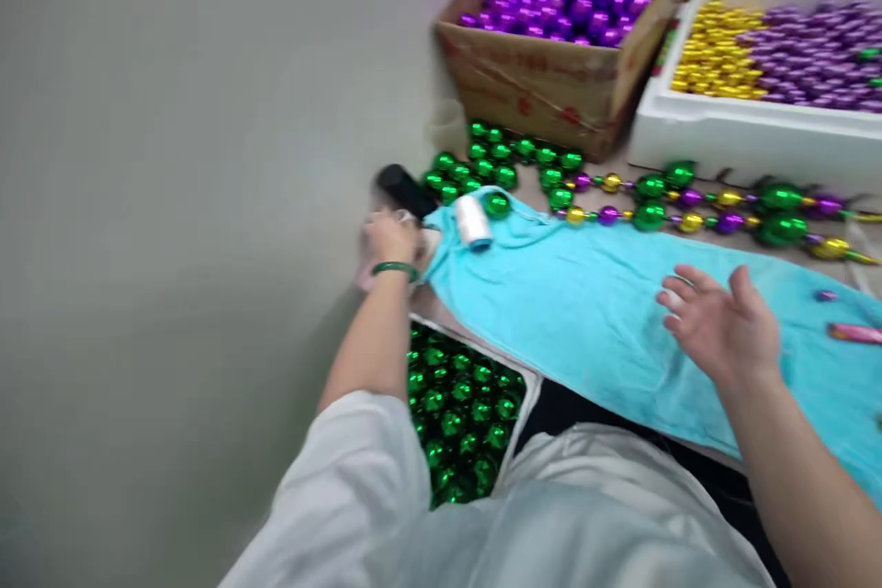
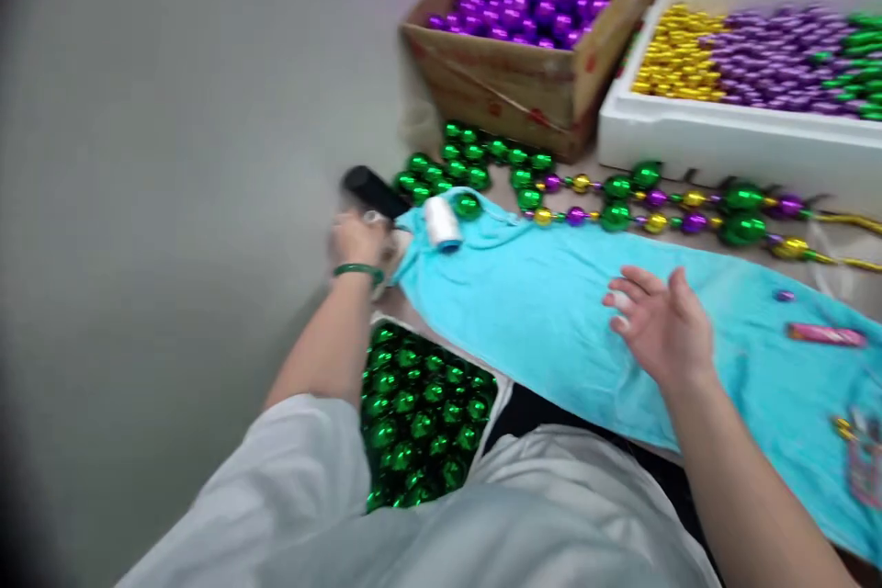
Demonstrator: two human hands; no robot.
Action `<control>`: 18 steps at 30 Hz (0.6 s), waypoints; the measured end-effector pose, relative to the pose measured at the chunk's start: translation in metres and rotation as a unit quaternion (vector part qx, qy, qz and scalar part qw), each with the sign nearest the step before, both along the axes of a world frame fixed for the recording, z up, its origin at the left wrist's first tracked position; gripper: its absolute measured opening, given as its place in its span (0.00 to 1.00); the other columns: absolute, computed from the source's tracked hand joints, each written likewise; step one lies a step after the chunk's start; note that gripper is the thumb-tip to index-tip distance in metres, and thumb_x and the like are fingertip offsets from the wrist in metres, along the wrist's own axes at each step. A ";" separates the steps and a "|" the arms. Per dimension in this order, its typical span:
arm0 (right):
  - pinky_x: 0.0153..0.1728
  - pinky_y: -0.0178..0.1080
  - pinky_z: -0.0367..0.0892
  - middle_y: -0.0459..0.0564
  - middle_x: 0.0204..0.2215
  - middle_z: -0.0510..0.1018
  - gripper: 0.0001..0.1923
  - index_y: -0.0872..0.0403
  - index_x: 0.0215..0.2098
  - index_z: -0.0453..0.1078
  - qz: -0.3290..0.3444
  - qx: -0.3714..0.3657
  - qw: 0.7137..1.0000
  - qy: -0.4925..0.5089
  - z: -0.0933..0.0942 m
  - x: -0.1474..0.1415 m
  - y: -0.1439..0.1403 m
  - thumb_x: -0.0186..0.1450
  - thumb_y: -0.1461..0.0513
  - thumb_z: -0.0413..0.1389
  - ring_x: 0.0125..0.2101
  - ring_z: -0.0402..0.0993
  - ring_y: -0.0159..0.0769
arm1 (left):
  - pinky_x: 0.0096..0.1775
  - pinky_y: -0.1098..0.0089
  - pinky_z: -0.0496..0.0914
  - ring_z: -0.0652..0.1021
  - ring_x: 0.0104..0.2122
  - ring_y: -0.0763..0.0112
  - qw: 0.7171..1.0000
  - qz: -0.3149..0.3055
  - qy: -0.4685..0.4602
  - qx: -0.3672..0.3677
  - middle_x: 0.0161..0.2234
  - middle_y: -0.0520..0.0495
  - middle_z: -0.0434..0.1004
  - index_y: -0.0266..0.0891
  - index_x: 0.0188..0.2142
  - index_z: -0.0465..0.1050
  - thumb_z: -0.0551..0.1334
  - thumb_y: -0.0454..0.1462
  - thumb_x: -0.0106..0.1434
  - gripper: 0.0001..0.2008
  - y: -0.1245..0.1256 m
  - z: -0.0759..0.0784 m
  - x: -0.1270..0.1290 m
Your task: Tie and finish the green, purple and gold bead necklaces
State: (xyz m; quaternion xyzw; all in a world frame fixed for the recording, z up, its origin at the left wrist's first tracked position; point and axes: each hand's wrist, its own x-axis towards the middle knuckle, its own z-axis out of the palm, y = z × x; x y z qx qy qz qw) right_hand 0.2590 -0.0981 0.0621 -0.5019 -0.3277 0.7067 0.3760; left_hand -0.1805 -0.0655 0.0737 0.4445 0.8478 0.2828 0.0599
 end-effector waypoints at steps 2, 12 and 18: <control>0.28 0.38 0.71 0.60 0.53 0.72 0.36 0.52 0.50 0.67 -0.021 0.022 0.998 0.046 0.007 0.001 0.003 0.63 0.37 0.37 0.53 0.70 0.49 | 0.60 0.40 0.47 0.58 0.61 0.44 0.998 0.050 0.021 0.025 0.56 0.30 0.62 0.22 0.50 0.64 0.58 0.29 0.60 0.18 0.011 -0.008 0.011; 0.22 0.32 0.68 0.57 0.56 0.69 0.36 0.50 0.51 0.66 -0.054 0.031 0.971 0.232 0.014 0.009 -0.012 0.62 0.35 0.39 0.56 0.66 0.46 | 0.49 0.64 0.69 0.78 0.43 0.64 0.823 -0.343 -0.449 0.056 0.42 0.45 0.80 0.41 0.39 0.80 0.65 0.40 0.58 0.10 -0.036 -0.023 0.261; 0.42 0.48 0.72 0.57 0.59 0.64 0.35 0.47 0.57 0.60 -0.076 0.301 0.951 0.012 -0.017 0.014 -0.039 0.62 0.36 0.43 0.56 0.67 0.49 | 0.40 0.69 0.69 0.77 0.35 0.71 0.716 -0.251 -0.651 -0.005 0.35 0.48 0.80 0.39 0.35 0.79 0.66 0.42 0.56 0.11 -0.062 -0.023 0.344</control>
